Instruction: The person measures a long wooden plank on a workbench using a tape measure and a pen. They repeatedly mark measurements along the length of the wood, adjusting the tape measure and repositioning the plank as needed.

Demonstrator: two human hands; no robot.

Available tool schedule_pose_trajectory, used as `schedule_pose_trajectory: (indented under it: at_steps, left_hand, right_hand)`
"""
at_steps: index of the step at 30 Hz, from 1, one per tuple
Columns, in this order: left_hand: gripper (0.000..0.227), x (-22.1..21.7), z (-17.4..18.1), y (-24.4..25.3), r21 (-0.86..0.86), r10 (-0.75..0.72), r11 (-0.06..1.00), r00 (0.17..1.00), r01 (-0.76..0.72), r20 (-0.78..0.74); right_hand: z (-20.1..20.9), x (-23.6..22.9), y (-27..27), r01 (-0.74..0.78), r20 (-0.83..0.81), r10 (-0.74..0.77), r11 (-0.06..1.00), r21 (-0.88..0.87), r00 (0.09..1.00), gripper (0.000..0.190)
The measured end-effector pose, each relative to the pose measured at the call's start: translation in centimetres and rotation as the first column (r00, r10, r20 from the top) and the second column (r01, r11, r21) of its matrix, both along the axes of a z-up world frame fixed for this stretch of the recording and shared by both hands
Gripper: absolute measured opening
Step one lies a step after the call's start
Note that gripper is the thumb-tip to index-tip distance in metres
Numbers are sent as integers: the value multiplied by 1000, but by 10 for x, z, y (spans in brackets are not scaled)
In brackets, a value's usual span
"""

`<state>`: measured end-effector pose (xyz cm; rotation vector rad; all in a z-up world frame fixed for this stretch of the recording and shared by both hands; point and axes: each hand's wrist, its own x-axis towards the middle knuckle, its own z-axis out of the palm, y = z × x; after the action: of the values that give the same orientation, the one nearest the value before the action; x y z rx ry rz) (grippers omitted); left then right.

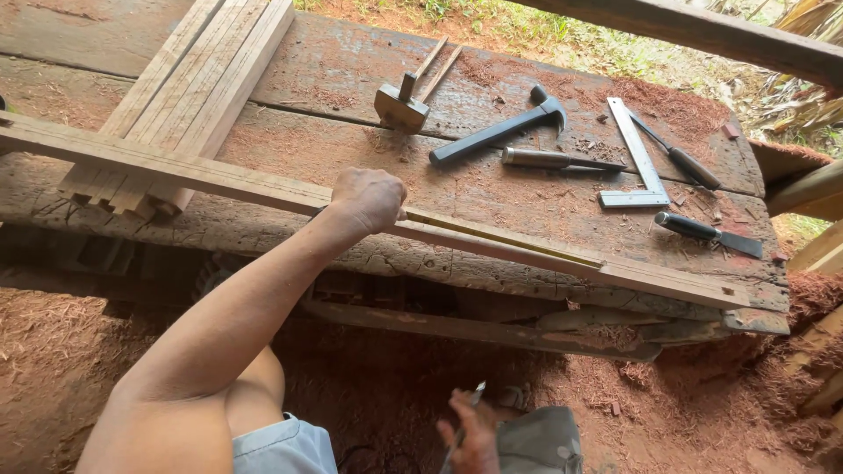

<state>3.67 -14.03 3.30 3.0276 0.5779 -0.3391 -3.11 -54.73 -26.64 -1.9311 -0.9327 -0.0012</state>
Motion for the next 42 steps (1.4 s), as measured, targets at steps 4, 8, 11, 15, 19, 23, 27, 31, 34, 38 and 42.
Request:
schedule_pose_trajectory:
  at_steps: [4, 8, 11, 15, 19, 23, 27, 31, 34, 38, 42]
  left_hand:
    - [30, -1, -1, -2, 0, 11, 1000, 1000, -11, -6]
    - [28, -1, 1, -2, -9, 21, 1000, 1000, -21, 10]
    - [28, 2, 4, -4, -12, 41, 999, 999, -41, -25]
    - [28, 2, 6, -2, -19, 47, 999, 998, -48, -45]
    - [29, 2, 6, -1, -13, 34, 999, 999, -35, -38]
    - [23, 7, -8, 4, 8, 26, 1000, 1000, -26, -12]
    - [16, 6, -7, 3, 26, 14, 1000, 1000, -15, 27]
    - [18, 6, 4, 0, 14, 36, 999, 999, -36, -22]
    - [18, 8, 6, 0, 0, 47, 999, 997, -47, -54]
    - [16, 16, -2, 5, 9, 56, 998, 997, -56, -55]
    - [18, 17, 4, 3, -1, 66, 998, 994, -66, -84]
  right_hand:
    - [-17, -2, -5, -212, -217, 109, 818, -535, 970, 50]
    - [-6, 3, -1, -148, -340, -79, 794, -590, 937, 49]
    - [-18, 4, -4, -158, -388, -68, 838, -522, 919, 50]
    - [-28, 6, -5, -164, -352, -42, 829, -535, 935, 49]
    - [-36, 5, -5, -153, -347, -44, 839, -522, 937, 51]
    - [-42, 4, -3, -177, -385, -50, 828, -531, 922, 53]
    - [-50, 3, -4, -160, -386, -75, 826, -541, 919, 54]
    - [-50, 3, -4, -173, -381, -47, 834, -524, 923, 55]
    - [-47, 1, -3, -188, -392, -43, 827, -530, 919, 55]
    - [-52, 4, -5, -218, -389, -13, 810, -544, 921, 55]
    - [-44, 4, -4, -202, -405, -63, 791, -577, 912, 56]
